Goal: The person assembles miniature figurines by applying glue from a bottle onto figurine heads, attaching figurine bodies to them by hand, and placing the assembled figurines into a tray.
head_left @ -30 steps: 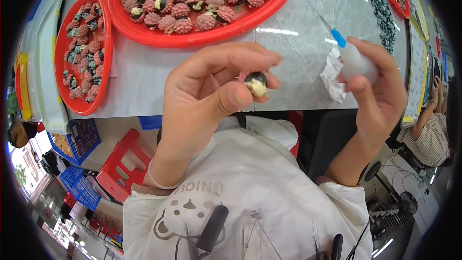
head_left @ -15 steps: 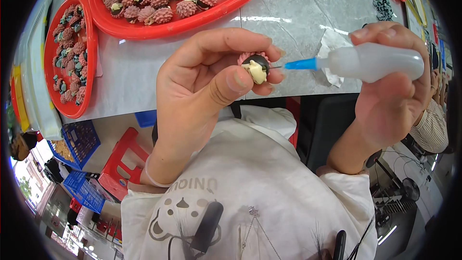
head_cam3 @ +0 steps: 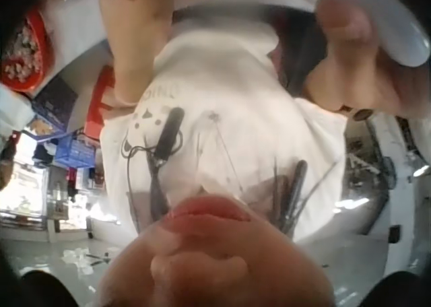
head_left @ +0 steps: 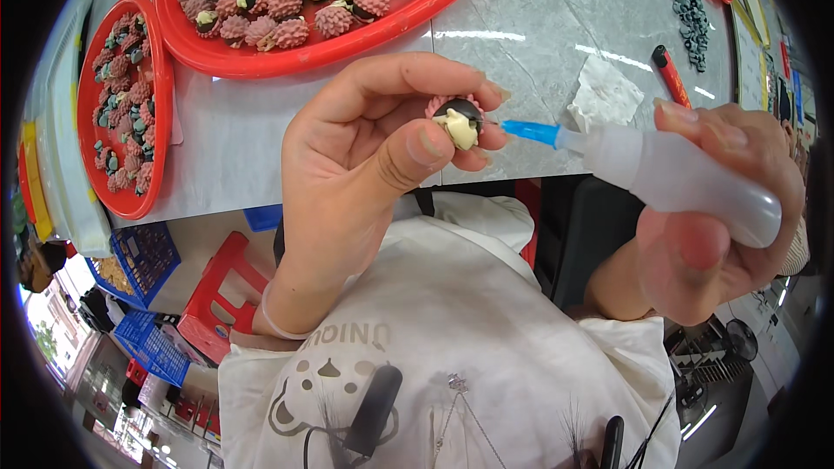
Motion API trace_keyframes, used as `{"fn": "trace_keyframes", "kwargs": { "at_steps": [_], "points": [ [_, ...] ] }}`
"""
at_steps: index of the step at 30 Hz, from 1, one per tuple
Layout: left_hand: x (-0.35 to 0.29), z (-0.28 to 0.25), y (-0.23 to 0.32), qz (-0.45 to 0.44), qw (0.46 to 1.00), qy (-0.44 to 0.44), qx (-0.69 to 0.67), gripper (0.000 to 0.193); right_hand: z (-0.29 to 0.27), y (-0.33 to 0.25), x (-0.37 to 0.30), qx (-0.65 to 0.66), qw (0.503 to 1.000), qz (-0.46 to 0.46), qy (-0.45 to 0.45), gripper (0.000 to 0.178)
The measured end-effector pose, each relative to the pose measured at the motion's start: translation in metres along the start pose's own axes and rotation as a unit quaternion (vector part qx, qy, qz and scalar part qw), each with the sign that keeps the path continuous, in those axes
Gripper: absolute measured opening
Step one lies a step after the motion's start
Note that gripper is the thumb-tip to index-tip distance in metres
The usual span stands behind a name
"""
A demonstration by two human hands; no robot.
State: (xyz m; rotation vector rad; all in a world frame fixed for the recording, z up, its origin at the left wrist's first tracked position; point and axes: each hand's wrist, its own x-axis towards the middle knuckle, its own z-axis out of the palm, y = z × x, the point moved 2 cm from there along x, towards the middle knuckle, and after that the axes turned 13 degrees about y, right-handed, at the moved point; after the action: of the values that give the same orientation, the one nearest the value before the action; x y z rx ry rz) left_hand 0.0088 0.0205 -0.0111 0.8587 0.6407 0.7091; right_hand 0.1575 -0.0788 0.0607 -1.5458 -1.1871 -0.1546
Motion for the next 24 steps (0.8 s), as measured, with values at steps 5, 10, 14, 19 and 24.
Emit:
{"fn": "trace_keyframes", "kwargs": {
  "at_steps": [5,10,14,19,24],
  "points": [
    [-0.001,0.004,0.003,-0.01,1.0,0.007,-0.007,0.042,-0.014,0.03,0.001,0.189,0.978,0.076,-0.046,0.037],
    [-0.002,0.003,-0.002,0.007,0.998,0.005,-0.063,0.035,0.01,0.068,0.003,0.073,0.99,0.122,-0.026,0.037],
    [-0.005,0.005,0.001,0.002,1.0,0.028,-0.009,0.04,0.03,0.08,0.002,-0.025,0.986,0.129,-0.098,0.031],
    [-0.005,-0.002,0.005,0.014,0.999,0.044,0.006,0.038,-0.001,0.097,0.026,-0.085,0.99,0.087,-0.07,0.02],
    [-0.003,0.004,0.003,0.016,0.999,0.037,0.017,0.036,-0.043,0.148,0.041,-0.327,0.939,0.098,0.031,0.013]
  ]
}}
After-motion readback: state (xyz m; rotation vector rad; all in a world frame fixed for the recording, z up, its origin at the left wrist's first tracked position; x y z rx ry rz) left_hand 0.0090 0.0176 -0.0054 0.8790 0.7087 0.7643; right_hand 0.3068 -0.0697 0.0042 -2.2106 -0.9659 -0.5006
